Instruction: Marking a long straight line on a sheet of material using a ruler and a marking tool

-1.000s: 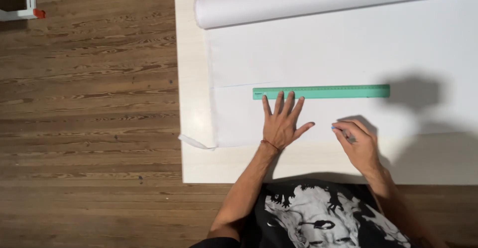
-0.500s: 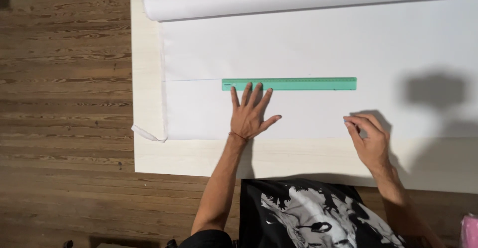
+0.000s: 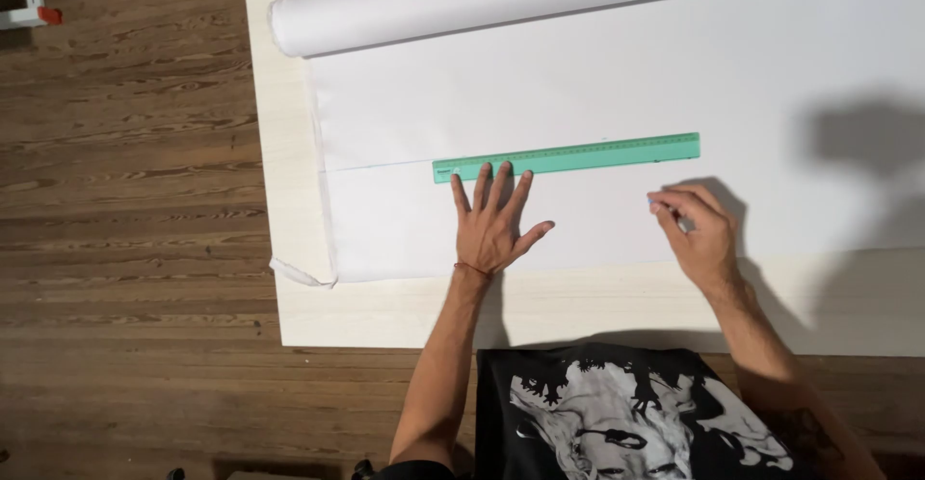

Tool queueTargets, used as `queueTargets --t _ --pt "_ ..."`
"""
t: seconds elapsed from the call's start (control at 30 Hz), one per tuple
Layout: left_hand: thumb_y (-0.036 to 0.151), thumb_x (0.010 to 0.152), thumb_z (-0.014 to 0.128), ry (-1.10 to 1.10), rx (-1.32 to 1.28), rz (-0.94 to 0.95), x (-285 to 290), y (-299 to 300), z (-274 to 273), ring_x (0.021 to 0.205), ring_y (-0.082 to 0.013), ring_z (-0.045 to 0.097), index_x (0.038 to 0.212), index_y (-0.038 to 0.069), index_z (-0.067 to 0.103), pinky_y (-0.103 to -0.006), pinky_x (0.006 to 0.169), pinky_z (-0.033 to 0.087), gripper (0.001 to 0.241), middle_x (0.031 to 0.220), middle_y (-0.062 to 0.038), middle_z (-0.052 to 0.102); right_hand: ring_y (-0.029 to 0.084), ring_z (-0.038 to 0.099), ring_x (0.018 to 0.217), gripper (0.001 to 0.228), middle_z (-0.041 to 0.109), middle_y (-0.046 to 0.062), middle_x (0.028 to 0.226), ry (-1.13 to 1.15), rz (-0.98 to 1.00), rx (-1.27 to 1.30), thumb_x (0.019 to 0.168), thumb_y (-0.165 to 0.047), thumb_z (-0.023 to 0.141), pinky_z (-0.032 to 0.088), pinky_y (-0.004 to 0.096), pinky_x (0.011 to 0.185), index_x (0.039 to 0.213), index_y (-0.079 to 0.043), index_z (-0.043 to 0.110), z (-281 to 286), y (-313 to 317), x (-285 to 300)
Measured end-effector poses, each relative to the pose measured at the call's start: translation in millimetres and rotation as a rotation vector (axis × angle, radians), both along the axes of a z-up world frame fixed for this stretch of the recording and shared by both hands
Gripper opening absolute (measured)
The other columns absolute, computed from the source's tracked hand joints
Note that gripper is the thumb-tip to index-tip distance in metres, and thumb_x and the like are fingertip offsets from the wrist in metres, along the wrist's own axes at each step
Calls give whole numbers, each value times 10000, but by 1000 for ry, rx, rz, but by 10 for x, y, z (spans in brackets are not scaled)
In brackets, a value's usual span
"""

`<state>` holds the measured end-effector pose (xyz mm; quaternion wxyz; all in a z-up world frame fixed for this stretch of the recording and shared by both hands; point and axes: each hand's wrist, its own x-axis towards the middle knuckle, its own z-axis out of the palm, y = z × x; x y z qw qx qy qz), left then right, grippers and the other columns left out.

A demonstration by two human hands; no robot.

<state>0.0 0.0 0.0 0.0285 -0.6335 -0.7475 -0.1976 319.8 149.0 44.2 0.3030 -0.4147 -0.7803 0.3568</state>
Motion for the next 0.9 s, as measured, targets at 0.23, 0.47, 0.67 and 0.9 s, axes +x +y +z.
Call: queueTargets --t 0.23,0.47,0.67,0.9 --pt "919 1021 545 -22 0 8 1 -1 -14 1692 -413 484 1751 359 575 -857 1395 128 920 1739 -97 612 356 805 1017 167 804 127 1144 -74 11 86 1133 -42 914 649 454 865 1288 -100 897 -204 495 -180" --pt "912 1032 540 -26 -36 -4 -8 -2 30 1711 -407 453 1756 353 566 -861 1390 132 915 1762 -99 589 343 826 1115 126 823 111 1192 -225 177 176 1132 -35 861 700 455 904 1243 -92 874 -11 933 -645" --pt "906 1038 537 -34 -54 -3 -11 -7 28 1715 -402 447 1767 359 549 -861 1393 116 911 1763 -94 587 240 805 1087 16 769 -14 1120 -489 304 443 1140 -181 848 711 406 885 1156 -180 850 -140 1037 -791" --pt "917 1028 545 -19 -56 6 4 -4 -9 1713 -398 451 1759 362 555 -871 1387 120 918 1756 -93 595 224 783 1069 110 709 -26 1072 -504 339 635 1160 -174 854 698 388 794 1065 -171 799 -222 1062 -834"
